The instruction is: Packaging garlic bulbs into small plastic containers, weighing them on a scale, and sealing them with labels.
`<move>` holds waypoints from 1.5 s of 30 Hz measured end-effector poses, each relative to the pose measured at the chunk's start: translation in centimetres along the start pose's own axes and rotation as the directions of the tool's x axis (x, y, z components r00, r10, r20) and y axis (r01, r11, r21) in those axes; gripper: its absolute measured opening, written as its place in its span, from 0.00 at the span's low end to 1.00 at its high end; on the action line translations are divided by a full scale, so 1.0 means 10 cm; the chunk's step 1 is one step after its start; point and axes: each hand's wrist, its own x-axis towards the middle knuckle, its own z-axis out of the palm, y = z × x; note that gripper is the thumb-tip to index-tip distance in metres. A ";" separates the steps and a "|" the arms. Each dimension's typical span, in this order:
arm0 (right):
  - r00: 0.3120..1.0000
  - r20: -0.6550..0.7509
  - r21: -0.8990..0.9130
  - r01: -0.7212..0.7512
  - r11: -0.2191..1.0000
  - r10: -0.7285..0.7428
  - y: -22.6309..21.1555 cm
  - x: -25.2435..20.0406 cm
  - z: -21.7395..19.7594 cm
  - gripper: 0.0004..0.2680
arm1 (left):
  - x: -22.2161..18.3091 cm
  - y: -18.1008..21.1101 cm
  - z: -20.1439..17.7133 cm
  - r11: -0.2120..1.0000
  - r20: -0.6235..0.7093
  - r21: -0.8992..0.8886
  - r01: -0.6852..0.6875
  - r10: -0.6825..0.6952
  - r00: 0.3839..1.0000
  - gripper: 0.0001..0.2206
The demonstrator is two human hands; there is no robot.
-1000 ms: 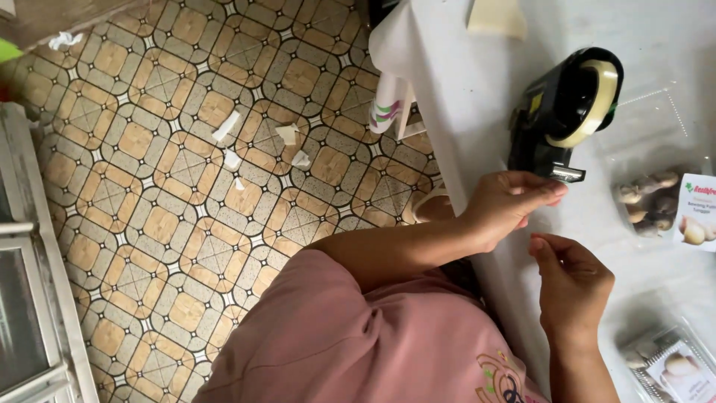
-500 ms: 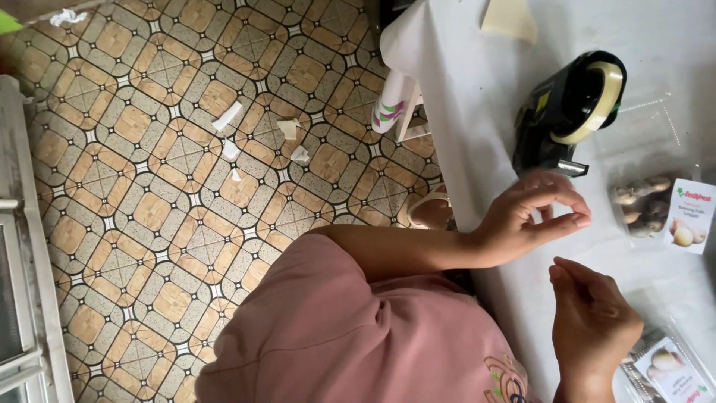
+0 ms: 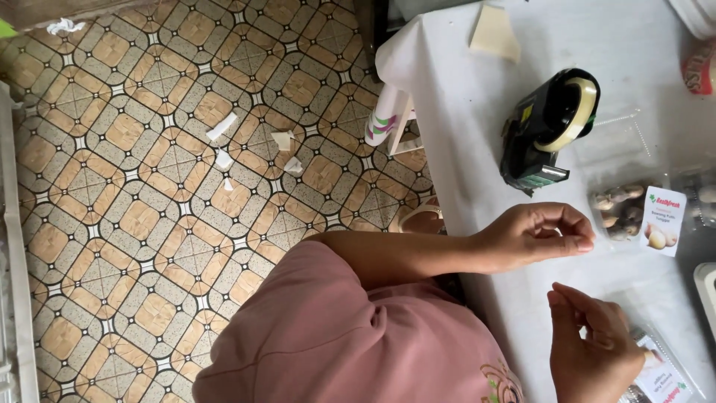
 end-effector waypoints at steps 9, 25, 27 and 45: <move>0.996 0.002 0.018 0.087 0.996 -0.087 -0.12 0.01 -0.10 0.03 | 0.02 0.01 0.00 0.995 0.025 -0.071 0.074 -0.072 0.997 0.09; 0.873 -0.389 0.001 -0.319 0.948 0.294 0.19 -0.65 -0.66 0.03 | 0.48 -0.49 0.97 0.886 0.487 0.433 0.167 -0.386 0.784 0.02; 0.829 -0.429 0.049 -0.374 0.926 0.358 0.31 -0.78 -0.74 0.04 | 0.58 -0.54 1.23 0.860 0.524 0.457 0.229 -0.468 0.712 0.02; 0.453 -0.279 0.616 -0.592 0.520 0.847 1.30 -1.23 -1.00 0.14 | 0.93 -1.71 2.31 0.689 0.647 0.711 -0.137 -0.567 0.509 0.03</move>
